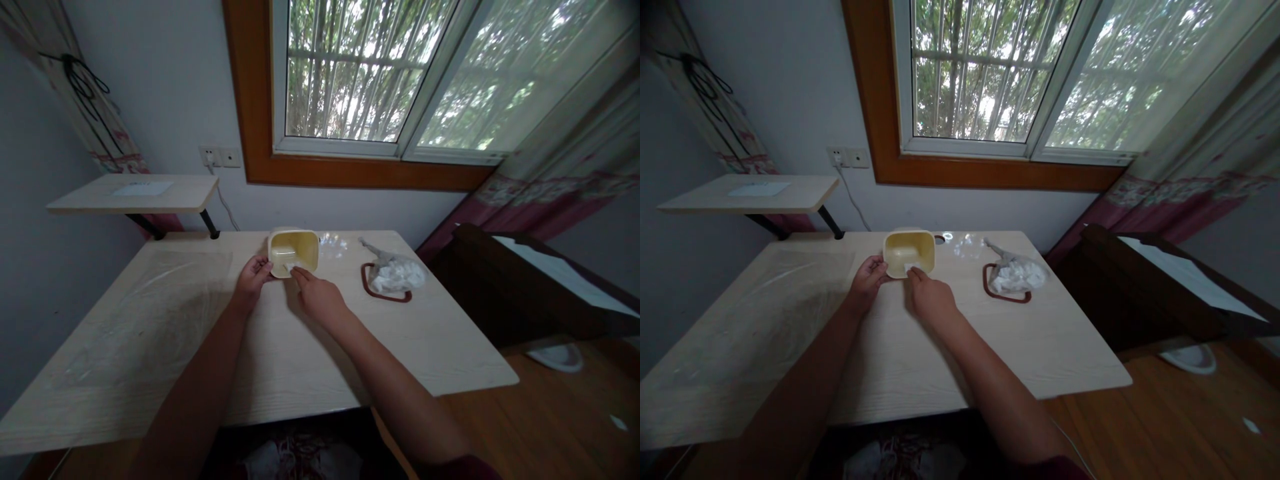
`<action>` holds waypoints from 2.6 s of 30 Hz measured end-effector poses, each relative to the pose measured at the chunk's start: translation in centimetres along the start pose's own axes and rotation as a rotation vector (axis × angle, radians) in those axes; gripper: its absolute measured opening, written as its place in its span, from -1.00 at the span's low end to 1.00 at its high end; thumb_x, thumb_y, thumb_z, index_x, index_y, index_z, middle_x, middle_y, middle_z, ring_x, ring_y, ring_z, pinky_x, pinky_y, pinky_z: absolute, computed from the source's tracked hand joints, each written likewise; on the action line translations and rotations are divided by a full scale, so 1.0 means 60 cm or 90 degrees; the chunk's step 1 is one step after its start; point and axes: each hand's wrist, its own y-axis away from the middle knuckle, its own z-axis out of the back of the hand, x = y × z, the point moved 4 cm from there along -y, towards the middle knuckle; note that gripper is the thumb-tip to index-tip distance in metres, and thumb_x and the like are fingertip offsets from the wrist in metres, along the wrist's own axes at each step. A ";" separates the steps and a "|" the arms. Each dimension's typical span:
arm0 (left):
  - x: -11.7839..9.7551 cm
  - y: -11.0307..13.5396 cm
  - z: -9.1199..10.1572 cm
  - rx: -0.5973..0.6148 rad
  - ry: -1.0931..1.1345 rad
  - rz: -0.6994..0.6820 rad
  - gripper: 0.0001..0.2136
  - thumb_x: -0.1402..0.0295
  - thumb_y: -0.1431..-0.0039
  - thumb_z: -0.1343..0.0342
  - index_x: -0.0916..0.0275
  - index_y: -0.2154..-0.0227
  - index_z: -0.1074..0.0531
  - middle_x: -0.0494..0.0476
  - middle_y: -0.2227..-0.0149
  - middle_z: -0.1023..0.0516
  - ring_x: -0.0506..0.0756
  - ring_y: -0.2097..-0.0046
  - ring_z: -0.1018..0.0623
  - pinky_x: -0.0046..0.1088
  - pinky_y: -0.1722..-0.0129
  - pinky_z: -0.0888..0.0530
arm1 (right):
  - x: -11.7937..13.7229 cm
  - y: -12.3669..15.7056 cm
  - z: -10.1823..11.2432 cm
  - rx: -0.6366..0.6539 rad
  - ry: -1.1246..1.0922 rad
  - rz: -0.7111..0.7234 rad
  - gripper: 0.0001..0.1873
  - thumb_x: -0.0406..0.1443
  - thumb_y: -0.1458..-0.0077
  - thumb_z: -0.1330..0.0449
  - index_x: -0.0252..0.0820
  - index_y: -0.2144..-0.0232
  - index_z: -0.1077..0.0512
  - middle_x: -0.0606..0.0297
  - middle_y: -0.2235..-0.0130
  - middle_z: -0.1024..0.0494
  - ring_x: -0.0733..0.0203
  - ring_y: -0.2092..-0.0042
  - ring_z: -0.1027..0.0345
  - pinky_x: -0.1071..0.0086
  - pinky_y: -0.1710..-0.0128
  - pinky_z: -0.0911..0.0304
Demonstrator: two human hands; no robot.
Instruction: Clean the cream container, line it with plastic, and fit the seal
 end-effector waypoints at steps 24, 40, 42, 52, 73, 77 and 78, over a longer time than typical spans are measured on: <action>0.008 0.009 -0.018 0.075 0.073 0.039 -0.62 0.12 -0.09 -0.31 0.25 0.20 -0.35 0.17 0.17 -0.58 0.10 0.21 -0.63 -0.24 0.17 -0.62 | -0.006 -0.037 -0.003 -0.187 -0.049 0.059 -0.57 -0.46 -0.28 -0.01 -0.26 -0.14 -0.42 0.10 -0.23 -0.43 0.08 -0.17 -0.30 0.24 -0.19 -0.25; -0.038 0.002 0.034 -0.180 -0.166 -0.229 -0.74 0.20 -0.10 -0.26 0.19 0.22 -0.38 0.04 0.30 -0.42 0.01 0.30 -0.45 -0.51 0.32 -0.41 | -0.042 -0.036 0.005 -0.177 0.010 0.138 -0.64 -0.43 -0.32 -0.03 -0.26 -0.07 -0.48 0.04 -0.23 -0.42 0.04 -0.27 -0.17 0.09 -0.28 -0.19; -0.052 0.007 0.028 -0.179 -0.202 -0.263 -0.77 0.26 -0.06 -0.29 0.19 0.26 -0.40 0.06 0.27 -0.41 0.04 0.23 -0.45 -0.49 0.25 -0.41 | -0.040 -0.033 0.008 -0.172 0.021 0.166 -0.64 -0.44 -0.33 -0.02 -0.26 -0.08 -0.47 0.04 -0.23 -0.42 0.04 -0.27 -0.17 0.10 -0.28 -0.19; -0.048 0.013 0.026 -0.176 -0.325 -0.215 -0.77 0.23 -0.09 -0.25 0.18 0.49 -0.33 -0.09 0.56 -0.24 -0.03 0.52 -0.23 -0.51 0.51 -0.16 | -0.035 -0.024 0.020 -0.132 0.113 0.195 -0.63 -0.38 -0.37 0.04 -0.26 -0.09 -0.47 0.11 -0.26 -0.39 -0.01 -0.16 -0.26 0.11 -0.15 -0.27; -0.044 0.013 0.018 -0.186 -0.400 -0.215 -0.77 0.17 -0.18 -0.13 0.17 0.45 -0.27 -0.11 0.54 -0.22 -0.02 0.48 -0.27 -0.52 0.46 -0.23 | 0.010 -0.005 -0.019 -0.044 -0.078 0.030 -0.45 -0.25 -0.29 0.01 -0.14 -0.30 -0.23 0.18 -0.35 -0.29 0.05 -0.10 -0.46 0.24 -0.02 -0.42; -0.044 0.016 0.014 -0.156 -0.397 -0.216 -0.78 0.17 -0.18 -0.13 0.17 0.41 -0.28 -0.10 0.52 -0.26 -0.02 0.47 -0.31 -0.52 0.44 -0.26 | 0.029 -0.006 -0.027 -0.065 -0.176 0.069 -0.44 -0.27 -0.25 -0.02 -0.19 -0.28 -0.26 0.18 -0.31 -0.34 0.08 -0.16 -0.41 0.25 -0.13 -0.37; -0.043 0.017 0.013 -0.148 -0.398 -0.215 -0.79 0.17 -0.18 -0.13 0.17 0.40 -0.28 -0.10 0.52 -0.27 -0.01 0.46 -0.32 -0.52 0.43 -0.27 | 0.034 -0.007 -0.029 -0.070 -0.198 0.084 -0.44 -0.28 -0.25 -0.03 -0.20 -0.28 -0.27 0.18 -0.31 -0.35 0.09 -0.17 -0.40 0.26 -0.15 -0.35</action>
